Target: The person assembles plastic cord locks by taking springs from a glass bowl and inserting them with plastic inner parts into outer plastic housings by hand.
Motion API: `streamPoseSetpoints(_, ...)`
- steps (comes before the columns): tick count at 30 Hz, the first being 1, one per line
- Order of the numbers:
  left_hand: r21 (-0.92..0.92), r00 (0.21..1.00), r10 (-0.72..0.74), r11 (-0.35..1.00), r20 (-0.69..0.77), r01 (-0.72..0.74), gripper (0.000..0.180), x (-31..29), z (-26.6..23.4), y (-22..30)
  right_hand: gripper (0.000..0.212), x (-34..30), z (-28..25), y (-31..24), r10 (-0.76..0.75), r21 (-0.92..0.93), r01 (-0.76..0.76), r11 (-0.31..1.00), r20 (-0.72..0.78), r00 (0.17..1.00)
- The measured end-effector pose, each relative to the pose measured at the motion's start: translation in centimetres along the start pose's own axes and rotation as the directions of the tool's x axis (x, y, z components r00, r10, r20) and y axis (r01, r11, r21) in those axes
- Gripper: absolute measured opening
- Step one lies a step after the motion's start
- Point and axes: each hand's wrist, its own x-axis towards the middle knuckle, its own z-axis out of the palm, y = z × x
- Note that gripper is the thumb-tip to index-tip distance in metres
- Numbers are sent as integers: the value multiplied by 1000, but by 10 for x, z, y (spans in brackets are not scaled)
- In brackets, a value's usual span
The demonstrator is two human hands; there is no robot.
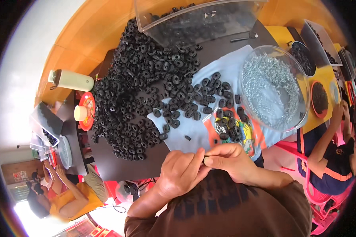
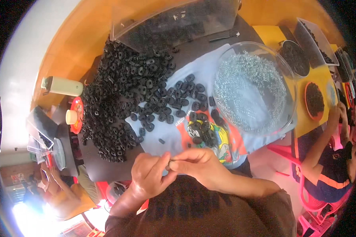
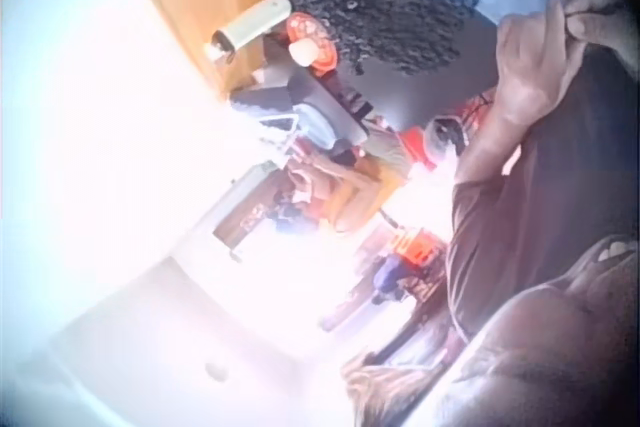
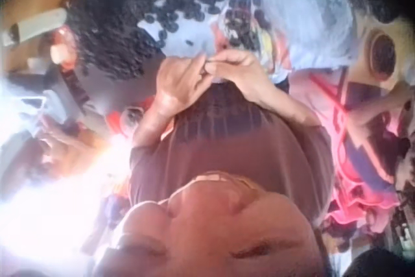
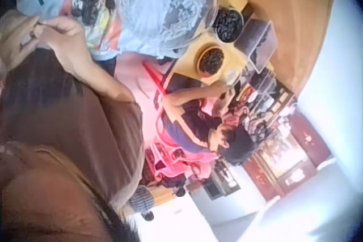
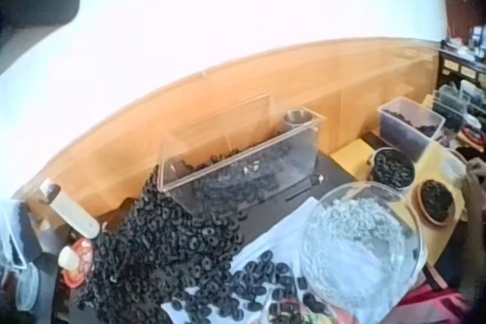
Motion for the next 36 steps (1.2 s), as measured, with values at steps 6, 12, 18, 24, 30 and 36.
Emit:
streamPoseSetpoints(6,-25,995,-83,996,-57,82,44,19,-15,-19,21,0,-6,3,15,-35,-13,999,37,999)
streamPoseSetpoints(12,-98,895,-294,956,-336,278,30,121,-54,-62,19,3,-10,8,-118,-522,174,835,138,983)
streamPoseSetpoints(18,-49,907,-307,951,-287,306,30,214,-54,-99,17,6,-19,13,-318,-631,423,650,280,906)
streamPoseSetpoints(24,113,908,-384,908,-169,404,28,139,-38,-79,17,7,-21,14,-325,-635,466,615,335,885)
streamPoseSetpoints(30,61,962,-266,963,60,263,21,43,6,-62,19,13,-17,25,-386,-692,566,448,421,820)
streamPoseSetpoints(36,194,971,-198,966,133,170,25,39,34,-63,18,12,-16,31,-479,-738,592,323,413,775)
